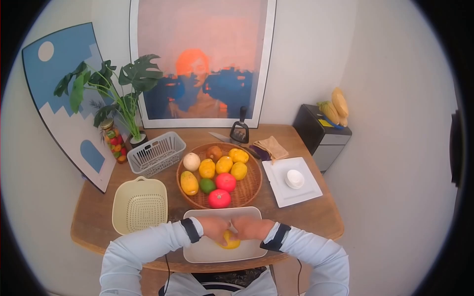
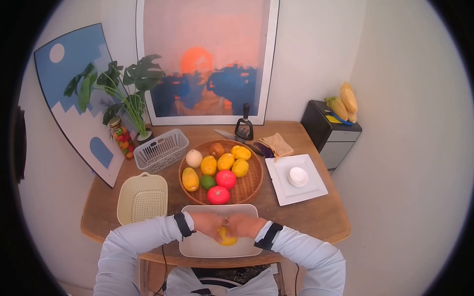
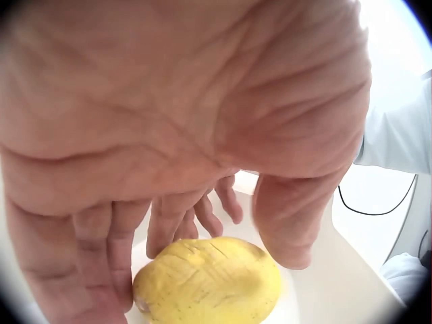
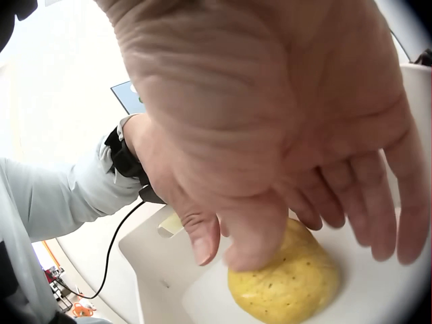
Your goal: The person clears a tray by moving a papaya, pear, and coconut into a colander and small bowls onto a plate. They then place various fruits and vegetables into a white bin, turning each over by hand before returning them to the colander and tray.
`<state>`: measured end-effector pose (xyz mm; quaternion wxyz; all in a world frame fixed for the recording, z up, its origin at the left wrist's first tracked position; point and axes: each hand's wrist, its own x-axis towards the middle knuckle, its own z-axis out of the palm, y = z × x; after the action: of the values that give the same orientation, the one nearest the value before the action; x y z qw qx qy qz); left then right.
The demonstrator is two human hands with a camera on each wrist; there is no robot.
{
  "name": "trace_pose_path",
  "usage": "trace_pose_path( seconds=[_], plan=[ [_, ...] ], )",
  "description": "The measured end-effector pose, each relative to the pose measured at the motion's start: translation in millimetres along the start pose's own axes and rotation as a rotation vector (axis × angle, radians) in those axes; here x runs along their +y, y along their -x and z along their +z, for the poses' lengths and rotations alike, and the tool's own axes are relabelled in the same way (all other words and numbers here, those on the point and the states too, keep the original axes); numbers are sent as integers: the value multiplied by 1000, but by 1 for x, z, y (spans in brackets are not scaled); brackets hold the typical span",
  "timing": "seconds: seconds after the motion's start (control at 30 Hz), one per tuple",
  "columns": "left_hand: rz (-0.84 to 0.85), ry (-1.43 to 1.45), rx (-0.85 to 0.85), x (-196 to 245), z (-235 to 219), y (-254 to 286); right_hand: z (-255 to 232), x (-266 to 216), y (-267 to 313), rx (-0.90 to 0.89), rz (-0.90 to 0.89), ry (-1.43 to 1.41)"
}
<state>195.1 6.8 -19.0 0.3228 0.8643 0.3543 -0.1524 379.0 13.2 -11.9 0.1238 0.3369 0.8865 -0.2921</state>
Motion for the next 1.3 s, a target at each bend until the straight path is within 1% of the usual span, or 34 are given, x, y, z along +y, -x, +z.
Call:
trace_pose_path(
  seconds=[0.03, 0.07, 0.1, 0.13, 0.23, 0.33, 0.43, 0.53, 0.57, 0.67, 0.77, 0.83, 0.87, 0.9, 0.97, 1.0, 1.03, 1.07, 1.1, 1.13, 1.2, 1.23, 1.3],
  plan=[
    [38, 33, 24, -2, 4, 0, -5, -4, 5, -41, -67, 11],
    [33, 35, -13, -5, 11, -6, 7, 1, -1, -61, -75, -14],
    [29, 37, -50, -11, 21, -16, 28, 12, -12, -81, -82, -38],
    [25, 39, -87, -6, 19, -16, 30, 5, -13, -101, -89, -63],
    [-104, 113, -229, 10, 9, -11, 21, -9, -7, -313, 163, -308],
    [-63, 237, -324, 9, -10, 0, 18, 0, -6, -315, 48, -299],
    [-133, 379, -260, 1, -23, 14, 10, 15, -6, -237, 105, -408],
    [-41, 708, -204, -10, -31, 29, -4, 28, 2, -110, 104, -790],
    [-39, 766, -143, -9, -39, 37, -30, 12, 16, -90, 88, -735],
    [121, 1009, 84, -23, -56, 42, -61, 6, 22, 118, 62, -708],
    [203, 1347, 317, -13, -84, 48, -94, -13, 26, 500, -15, -699],
    [259, 1520, 483, -22, -93, 32, -96, 13, -10, 900, -195, -484],
    [289, 1604, 565, -25, -98, 23, -101, 15, -21, 1095, -284, -366],
    [385, 1661, 625, -23, -102, 16, -104, 14, -26, 1132, -247, -442],
    [478, 1644, 779, -25, -105, -4, -119, -4, -27, 1201, -179, -589],
    [526, 1630, 857, -23, -106, -12, -120, -5, -33, 1263, -156, -621],
    [558, 1638, 977, -15, -107, -18, -115, -2, -44, 1325, -136, -655],
    [514, 1636, 1048, -17, -104, -28, -107, 5, -57, 1388, -118, -688],
    [472, 1633, 1119, -26, -100, -43, -96, 21, -79, 1446, -136, -717],
    [430, 1629, 1188, -31, -96, -53, -86, 29, -89, 1433, -128, -755],
    [359, 1650, 1188, -33, -88, -55, -70, 48, -105, 1403, -140, -996],
    [323, 1666, 1168, -26, -89, -48, -75, 47, -101, 1373, -126, -1035],
    [372, 1724, 1027, -37, -85, -45, -72, 42, -91, 1297, -81, -1121]
  ],
)
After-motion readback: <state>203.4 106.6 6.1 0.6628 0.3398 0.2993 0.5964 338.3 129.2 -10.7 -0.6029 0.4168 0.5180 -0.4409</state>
